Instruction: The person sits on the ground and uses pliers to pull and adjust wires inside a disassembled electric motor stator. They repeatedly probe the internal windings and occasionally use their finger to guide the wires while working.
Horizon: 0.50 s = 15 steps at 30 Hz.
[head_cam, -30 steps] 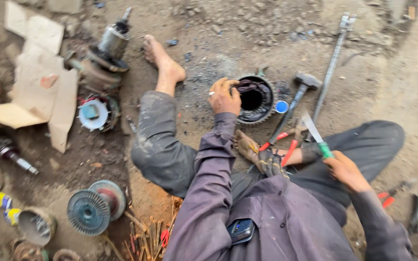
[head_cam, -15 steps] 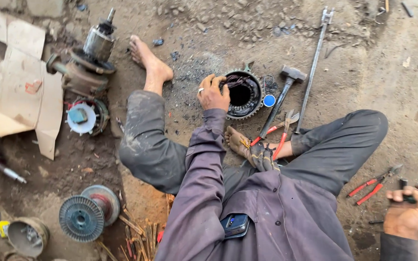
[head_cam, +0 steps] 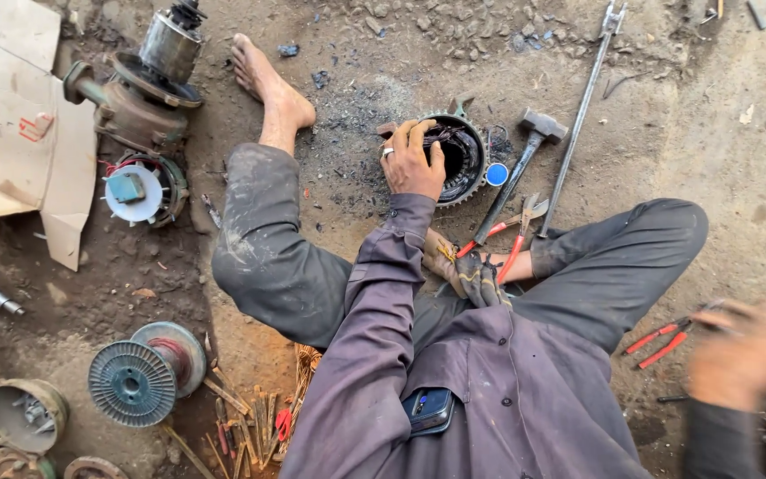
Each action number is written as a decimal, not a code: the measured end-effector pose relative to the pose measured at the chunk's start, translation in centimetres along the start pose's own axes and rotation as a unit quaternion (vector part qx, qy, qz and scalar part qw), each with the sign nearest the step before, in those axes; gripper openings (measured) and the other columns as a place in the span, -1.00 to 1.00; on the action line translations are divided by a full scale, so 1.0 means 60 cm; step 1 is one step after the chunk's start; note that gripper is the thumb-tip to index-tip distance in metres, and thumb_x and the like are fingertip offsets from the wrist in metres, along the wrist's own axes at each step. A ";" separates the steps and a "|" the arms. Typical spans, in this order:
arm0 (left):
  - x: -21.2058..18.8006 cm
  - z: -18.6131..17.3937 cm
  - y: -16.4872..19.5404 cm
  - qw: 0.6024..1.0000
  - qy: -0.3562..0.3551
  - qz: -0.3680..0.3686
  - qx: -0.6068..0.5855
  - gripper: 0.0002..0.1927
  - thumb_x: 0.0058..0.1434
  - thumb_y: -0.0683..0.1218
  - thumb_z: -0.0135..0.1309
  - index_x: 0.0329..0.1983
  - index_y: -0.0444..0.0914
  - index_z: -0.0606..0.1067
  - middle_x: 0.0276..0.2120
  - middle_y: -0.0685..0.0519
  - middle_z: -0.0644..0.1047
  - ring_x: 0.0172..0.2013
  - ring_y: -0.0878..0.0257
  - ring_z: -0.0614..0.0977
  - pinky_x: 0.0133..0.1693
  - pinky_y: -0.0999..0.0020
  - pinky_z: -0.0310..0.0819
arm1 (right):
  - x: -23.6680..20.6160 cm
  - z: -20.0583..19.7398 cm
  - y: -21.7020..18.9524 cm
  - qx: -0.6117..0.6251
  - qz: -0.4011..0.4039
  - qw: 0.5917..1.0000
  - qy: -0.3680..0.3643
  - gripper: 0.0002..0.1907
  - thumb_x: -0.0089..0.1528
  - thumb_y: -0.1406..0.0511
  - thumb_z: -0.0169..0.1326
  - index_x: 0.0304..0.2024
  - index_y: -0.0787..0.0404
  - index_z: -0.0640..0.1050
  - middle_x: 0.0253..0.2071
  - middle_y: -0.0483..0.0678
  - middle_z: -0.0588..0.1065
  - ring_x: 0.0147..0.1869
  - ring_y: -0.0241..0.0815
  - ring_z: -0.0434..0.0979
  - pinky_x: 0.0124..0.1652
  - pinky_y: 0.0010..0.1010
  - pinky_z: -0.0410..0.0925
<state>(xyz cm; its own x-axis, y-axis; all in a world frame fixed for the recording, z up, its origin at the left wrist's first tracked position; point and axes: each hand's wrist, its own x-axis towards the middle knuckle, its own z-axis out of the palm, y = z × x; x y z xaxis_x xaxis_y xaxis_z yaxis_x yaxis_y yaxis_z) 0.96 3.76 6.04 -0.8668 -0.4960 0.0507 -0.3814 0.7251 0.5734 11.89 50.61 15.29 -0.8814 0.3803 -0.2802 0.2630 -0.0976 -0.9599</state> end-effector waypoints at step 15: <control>0.009 -0.010 -0.010 0.992 0.009 -0.094 -0.089 -0.70 0.23 -0.05 0.16 0.04 -0.04 0.55 0.02 0.02 0.53 0.01 0.10 0.59 0.08 0.11 0.45 | 0.035 0.398 0.237 0.006 0.494 0.859 -0.131 -0.82 0.32 0.23 0.09 -0.19 0.15 0.39 -0.47 -0.20 0.26 -0.50 -0.30 0.25 -0.50 -0.32 0.24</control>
<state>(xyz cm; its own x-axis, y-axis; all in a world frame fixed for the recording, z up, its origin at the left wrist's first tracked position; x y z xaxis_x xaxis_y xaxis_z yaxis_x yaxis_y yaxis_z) 0.92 2.78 6.21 -0.7796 -0.6238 -0.0560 -0.4706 0.5244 0.7096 4.41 28.07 0.74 -0.2881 -0.1146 -0.9507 0.9316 -0.2635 -0.2505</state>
